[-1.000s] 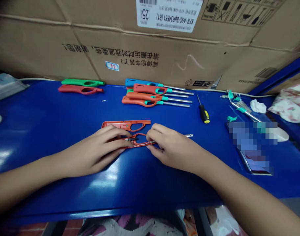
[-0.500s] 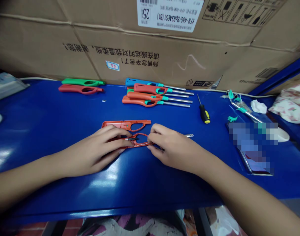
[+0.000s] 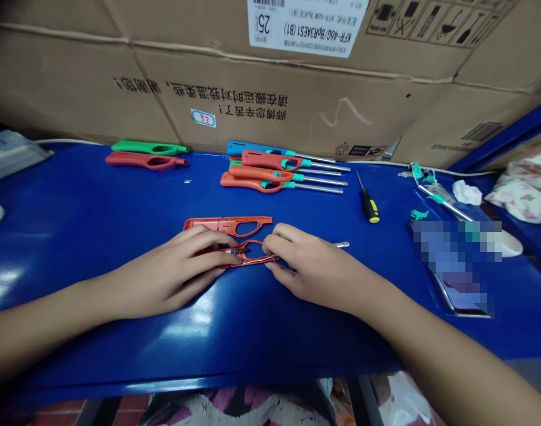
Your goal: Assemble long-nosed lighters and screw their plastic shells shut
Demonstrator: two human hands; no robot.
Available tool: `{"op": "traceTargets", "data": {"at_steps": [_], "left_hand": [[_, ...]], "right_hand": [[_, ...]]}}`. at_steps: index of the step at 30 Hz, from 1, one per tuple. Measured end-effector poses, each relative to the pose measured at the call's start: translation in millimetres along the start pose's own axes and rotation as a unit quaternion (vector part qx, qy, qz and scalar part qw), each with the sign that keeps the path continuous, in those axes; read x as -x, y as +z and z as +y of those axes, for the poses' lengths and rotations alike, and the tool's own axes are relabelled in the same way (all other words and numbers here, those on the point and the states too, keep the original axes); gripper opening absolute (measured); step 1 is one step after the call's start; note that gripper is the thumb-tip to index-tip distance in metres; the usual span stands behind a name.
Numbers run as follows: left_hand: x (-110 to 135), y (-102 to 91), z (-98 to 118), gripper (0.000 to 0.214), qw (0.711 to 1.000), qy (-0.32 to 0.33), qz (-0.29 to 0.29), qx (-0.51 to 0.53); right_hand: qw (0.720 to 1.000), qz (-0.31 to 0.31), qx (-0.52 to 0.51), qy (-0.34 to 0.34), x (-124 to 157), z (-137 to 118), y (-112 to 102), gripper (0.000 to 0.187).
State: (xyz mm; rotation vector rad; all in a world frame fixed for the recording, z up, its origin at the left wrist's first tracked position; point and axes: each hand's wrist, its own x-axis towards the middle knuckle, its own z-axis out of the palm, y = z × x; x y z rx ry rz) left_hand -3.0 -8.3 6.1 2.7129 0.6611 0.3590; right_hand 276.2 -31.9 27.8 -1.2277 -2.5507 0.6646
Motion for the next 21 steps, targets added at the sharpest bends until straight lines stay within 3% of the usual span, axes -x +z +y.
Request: {"op": "traceTargets", "data": {"at_steps": [16, 21], "left_hand": [[-1.2, -2.3, 0.9, 0.028, 0.999, 0.002, 0.026, 0.022], [0.2, -7.2, 0.9, 0.030, 0.998, 0.021, 0.059, 0.030]], "right_hand": [[1.000, -0.013, 0.009, 0.006, 0.7, -0.5, -1.8, 0.005], [0.997, -0.008, 0.067, -0.027, 2.2, -1.2, -7.3, 0.024]]}}
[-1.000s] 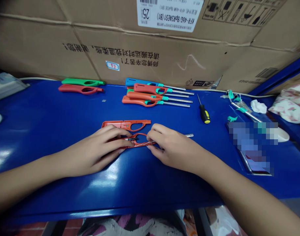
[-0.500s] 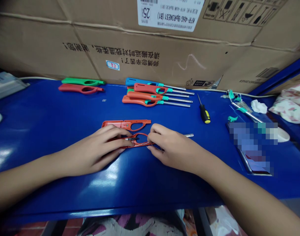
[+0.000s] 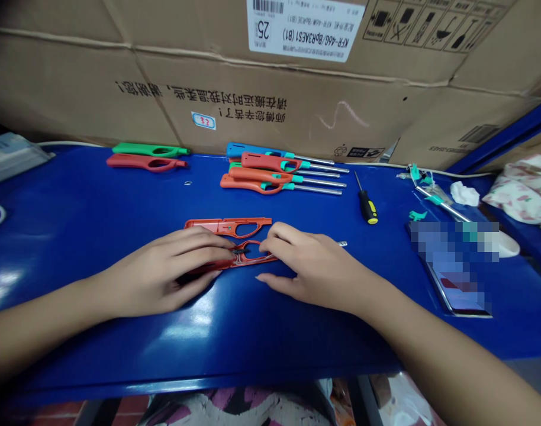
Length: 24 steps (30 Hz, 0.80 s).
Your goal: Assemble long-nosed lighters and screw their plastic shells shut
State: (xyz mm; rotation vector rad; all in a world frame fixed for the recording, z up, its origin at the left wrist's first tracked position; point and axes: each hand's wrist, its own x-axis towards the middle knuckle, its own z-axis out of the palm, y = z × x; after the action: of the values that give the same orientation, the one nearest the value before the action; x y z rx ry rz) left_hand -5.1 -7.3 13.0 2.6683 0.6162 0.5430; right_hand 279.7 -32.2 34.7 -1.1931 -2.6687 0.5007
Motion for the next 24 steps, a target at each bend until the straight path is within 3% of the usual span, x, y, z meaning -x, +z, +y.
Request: {"op": "traceTargets", "data": {"at_steps": [7, 17, 20, 24], "left_hand": [[1.3, -3.7, -2.0, 0.036, 0.996, 0.062, 0.025, -0.056], [-0.5, -4.1, -2.6, 0.030, 0.994, 0.057, 0.036, -0.083], [-0.1, -4.3, -4.8, 0.027, 0.993, 0.058, 0.041, -0.095], [2.1, -2.1, -10.1, 0.026, 0.989, 0.053, 0.061, -0.123]], "right_hand": [[0.996, 0.033, 0.071, -0.035, 0.6, 1.2, -3.8, 0.023], [0.996, 0.027, 0.061, -0.067, -3.8, 4.4, 1.8, 0.017], [0.993, 0.069, 0.088, -0.028, -4.0, 12.1, -2.8, 0.017], [0.972, 0.156, 0.148, 0.095, -2.5, 38.4, -11.6, 0.019]]}}
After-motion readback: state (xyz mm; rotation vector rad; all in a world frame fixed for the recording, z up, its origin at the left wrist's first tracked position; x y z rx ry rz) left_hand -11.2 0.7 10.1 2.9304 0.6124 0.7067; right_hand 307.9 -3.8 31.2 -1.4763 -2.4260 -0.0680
